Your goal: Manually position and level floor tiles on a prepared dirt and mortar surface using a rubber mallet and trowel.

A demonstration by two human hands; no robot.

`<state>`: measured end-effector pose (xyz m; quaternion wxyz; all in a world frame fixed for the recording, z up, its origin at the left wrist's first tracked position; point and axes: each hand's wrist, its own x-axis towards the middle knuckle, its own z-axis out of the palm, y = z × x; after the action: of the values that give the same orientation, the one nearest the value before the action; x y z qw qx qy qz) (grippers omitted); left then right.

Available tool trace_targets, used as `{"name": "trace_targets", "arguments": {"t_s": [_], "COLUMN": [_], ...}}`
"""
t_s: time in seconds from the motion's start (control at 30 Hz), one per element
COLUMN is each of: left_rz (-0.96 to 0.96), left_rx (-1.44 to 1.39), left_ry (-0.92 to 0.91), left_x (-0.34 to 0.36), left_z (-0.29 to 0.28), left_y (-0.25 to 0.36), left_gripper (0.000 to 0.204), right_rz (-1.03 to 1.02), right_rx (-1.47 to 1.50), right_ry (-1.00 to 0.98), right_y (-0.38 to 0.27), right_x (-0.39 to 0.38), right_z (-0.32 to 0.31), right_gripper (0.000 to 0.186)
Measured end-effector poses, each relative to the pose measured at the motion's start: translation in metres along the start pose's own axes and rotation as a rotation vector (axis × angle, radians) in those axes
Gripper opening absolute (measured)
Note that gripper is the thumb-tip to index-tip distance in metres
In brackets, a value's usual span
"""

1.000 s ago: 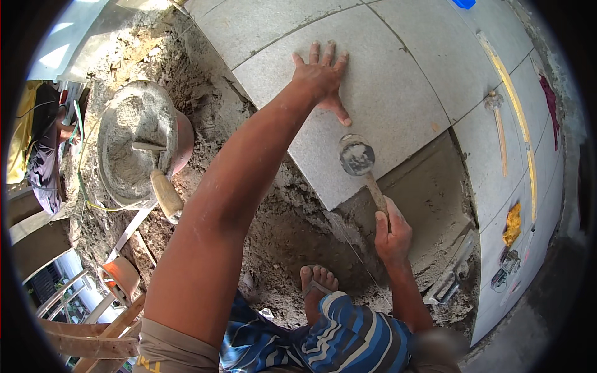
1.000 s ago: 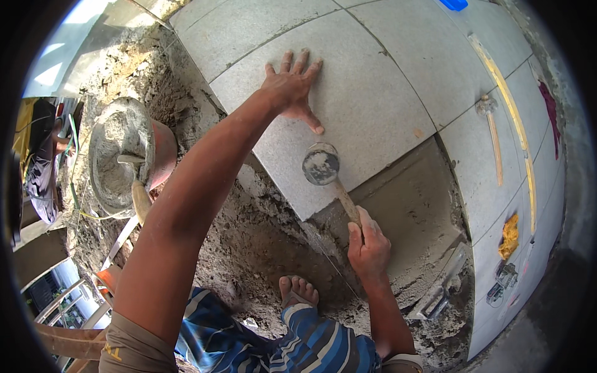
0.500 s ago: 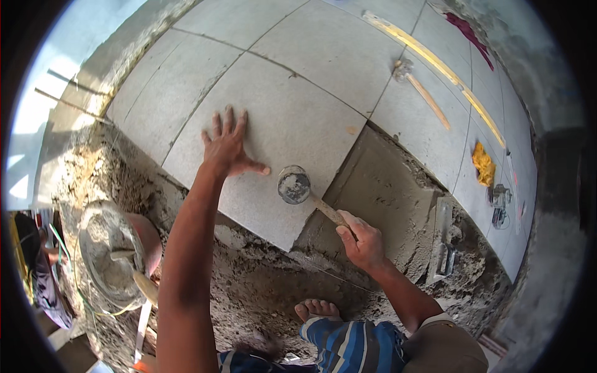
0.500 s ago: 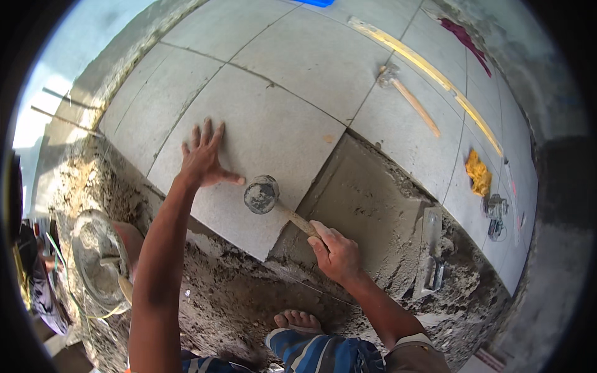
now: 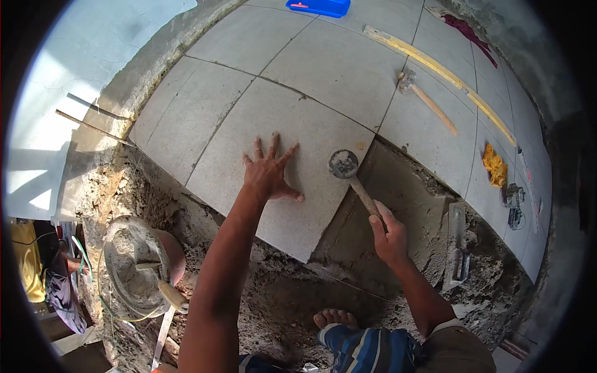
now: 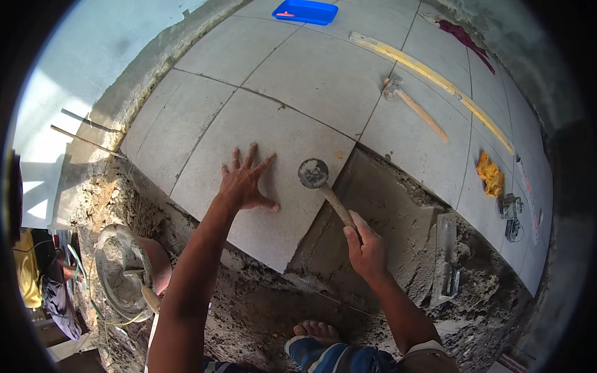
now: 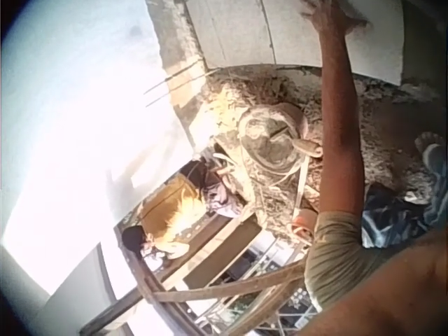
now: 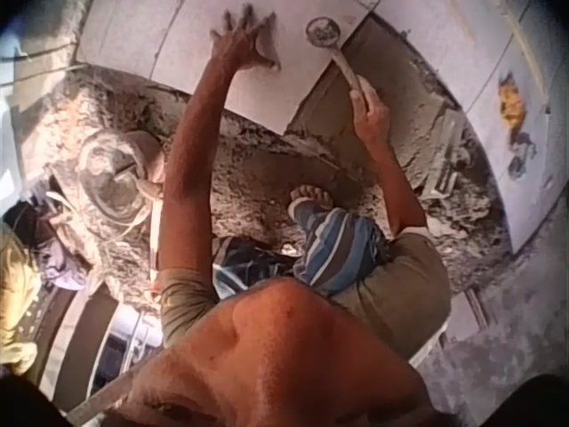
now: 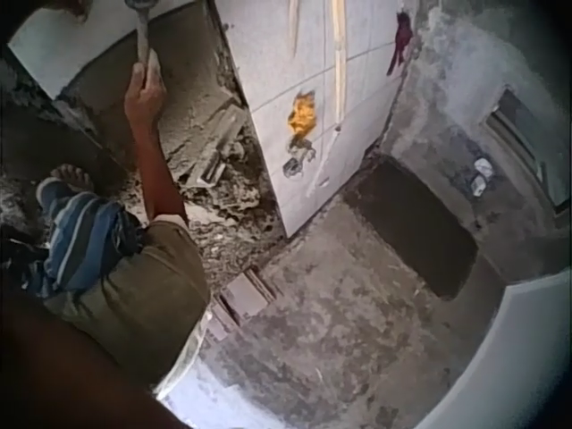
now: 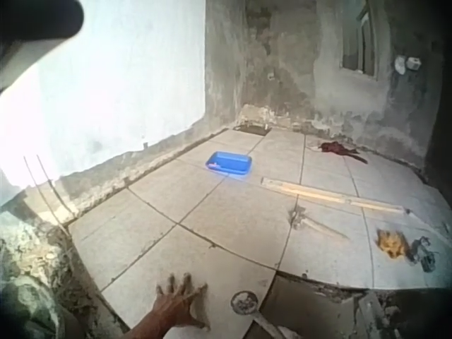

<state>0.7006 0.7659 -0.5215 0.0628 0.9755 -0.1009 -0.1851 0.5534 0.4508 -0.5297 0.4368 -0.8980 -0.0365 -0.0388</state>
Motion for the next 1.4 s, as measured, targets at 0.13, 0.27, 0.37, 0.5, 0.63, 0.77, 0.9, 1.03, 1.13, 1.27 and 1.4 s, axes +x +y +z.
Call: {"name": "trace_targets", "arguments": {"t_s": [0.13, 0.27, 0.37, 0.5, 0.63, 0.77, 0.9, 1.03, 1.13, 1.27, 1.4], "left_rz": [-0.002, -0.002, -0.004, -0.005, 0.004, -0.001, -0.005, 0.001, -0.008, 0.0, 0.008], "left_rx": [-0.012, -0.016, -0.012, -0.01, -0.022, -0.001, 0.0, -0.015, -0.016, -0.013, -0.022], "left_ry": [-0.014, -0.001, -0.001, -0.017, 0.002, -0.007, -0.014, 0.012, 0.002, 0.005, 0.019], "left_x": [0.001, 0.001, 0.0, 0.002, 0.0, 0.0, 0.001, 0.001, 0.001, 0.0, 0.001], "left_z": [-0.001, -0.002, -0.003, -0.002, -0.002, -0.003, -0.004, -0.003, -0.003, -0.001, -0.001], "left_y": [0.0, 0.001, 0.001, 0.0, 0.001, 0.001, 0.002, 0.001, 0.001, 0.002, -0.001], "left_gripper": [0.145, 0.144, 0.144, 0.144, 0.144, 0.143, 0.142, 0.142, 0.141, 0.141, 0.142], "right_rz": [0.004, 0.006, -0.002, -0.069, -0.04, 0.012, 0.001, -0.006, 0.009, -0.011, -0.008], "right_rx": [0.036, -0.036, -0.084, -0.064, -0.071, -0.038, -0.065, -0.104, -0.093, -0.102, -0.126], "right_ry": [0.024, 0.02, 0.016, 0.072, 0.047, 0.088, 0.129, 0.128, 0.127, 0.128, 0.1], "right_y": [0.005, 0.011, 0.012, 0.009, 0.005, 0.004, 0.006, 0.009, 0.01, 0.013, 0.011], "right_x": [0.008, 0.023, 0.029, 0.041, 0.061, 0.077, 0.08, 0.075, 0.074, 0.075, 0.087], "right_z": [0.006, 0.019, 0.025, 0.031, 0.038, 0.044, 0.045, 0.046, 0.045, 0.045, 0.051], "right_gripper": [0.043, 0.04, 0.04, 0.039, 0.038, 0.039, 0.04, 0.041, 0.041, 0.041, 0.043]}}
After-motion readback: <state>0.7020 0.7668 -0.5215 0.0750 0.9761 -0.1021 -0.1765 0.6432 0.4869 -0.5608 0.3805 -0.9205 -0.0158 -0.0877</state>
